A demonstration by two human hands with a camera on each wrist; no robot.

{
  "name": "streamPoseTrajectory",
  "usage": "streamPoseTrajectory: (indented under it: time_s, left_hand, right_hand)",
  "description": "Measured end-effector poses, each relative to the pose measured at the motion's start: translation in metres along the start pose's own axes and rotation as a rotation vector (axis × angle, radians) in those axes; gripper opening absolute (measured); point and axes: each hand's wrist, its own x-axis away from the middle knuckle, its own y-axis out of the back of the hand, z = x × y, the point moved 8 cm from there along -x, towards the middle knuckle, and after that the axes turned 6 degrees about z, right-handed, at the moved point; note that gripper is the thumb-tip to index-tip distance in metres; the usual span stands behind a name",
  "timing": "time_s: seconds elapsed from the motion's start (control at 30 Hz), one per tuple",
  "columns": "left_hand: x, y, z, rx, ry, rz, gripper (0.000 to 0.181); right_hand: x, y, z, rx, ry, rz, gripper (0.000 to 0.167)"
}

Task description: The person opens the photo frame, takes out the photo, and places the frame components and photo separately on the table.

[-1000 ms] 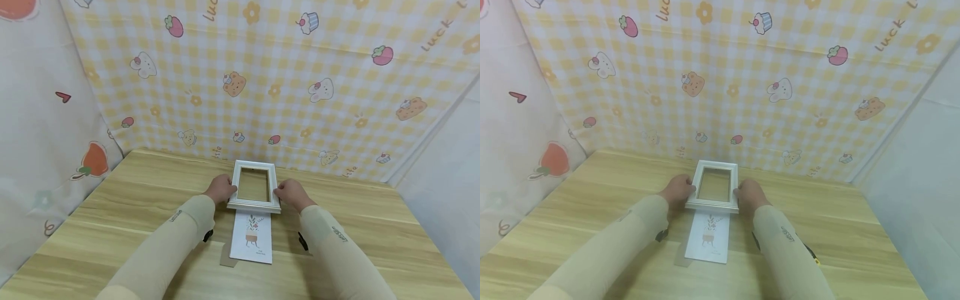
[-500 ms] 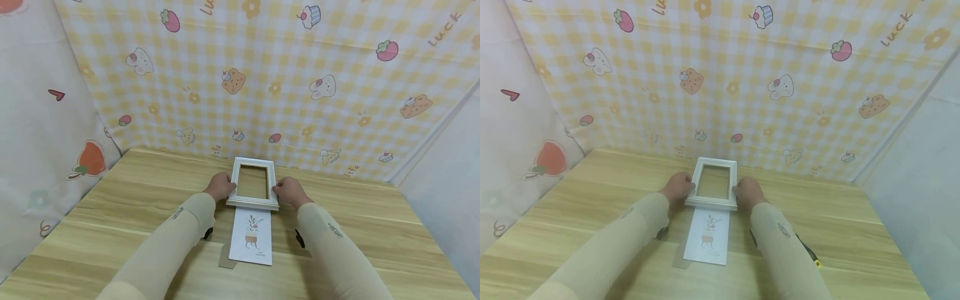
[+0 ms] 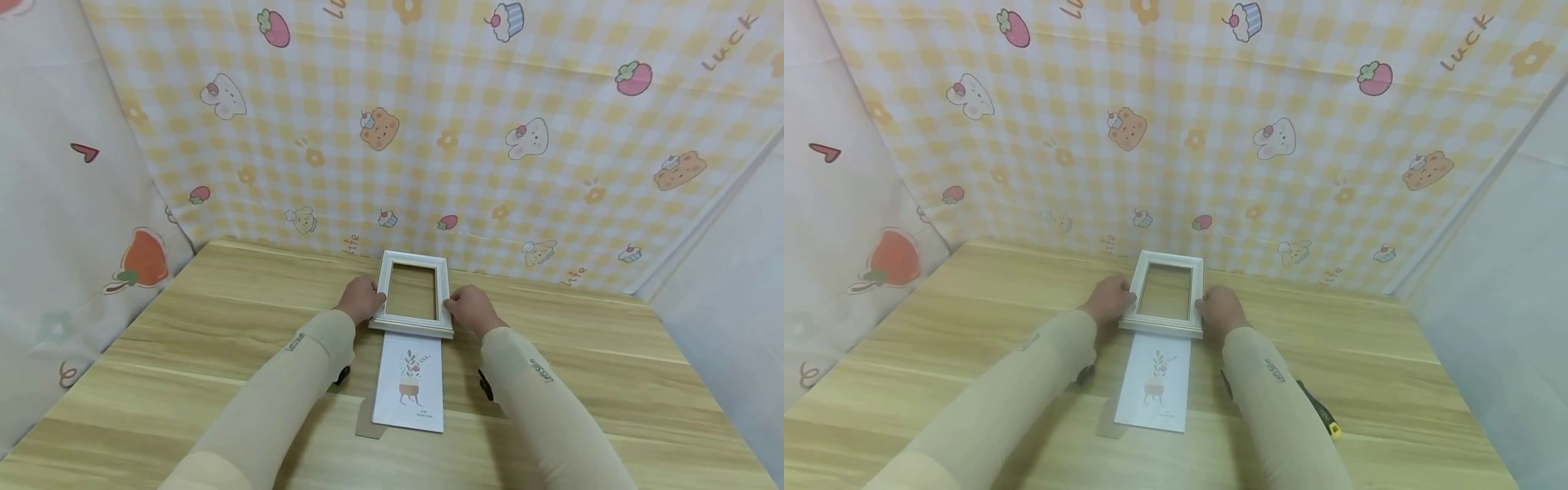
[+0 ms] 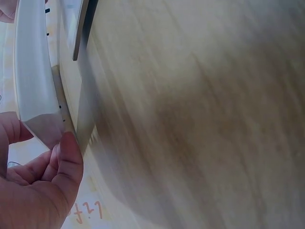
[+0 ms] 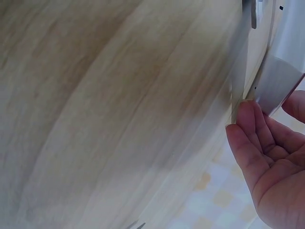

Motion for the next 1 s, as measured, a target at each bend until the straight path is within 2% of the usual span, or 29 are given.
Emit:
streamPoseTrajectory:
  time_s: [0.33, 0.5, 0.77, 1.0]
  left_hand:
    - [-0.0003, 0.0034, -0.0043, -0.033, -0.019, -0.015, 0.030]
    - [-0.0011, 0.0022, -0.0043, -0.065, -0.034, -0.020, 0.028]
    - [-0.0010, 0.0001, -0.0042, -0.064, -0.066, -0.017, 0.027]
    - [-0.0005, -0.0028, -0.0026, -0.057, -0.055, -0.009, 0.024]
  right_hand:
    - [-0.0012, 0.0009, 0.0035, 0.029, 0.002, -0.009, 0.043]
    - [-0.0013, 0.0002, 0.0055, 0.033, 0.006, -0.001, 0.044]
    - [-0.0011, -0.0014, 0.0055, 0.065, 0.028, -0.013, 0.043]
    - [-0.0009, -0.0026, 0.0057, 0.068, 0.031, -0.013, 0.046]
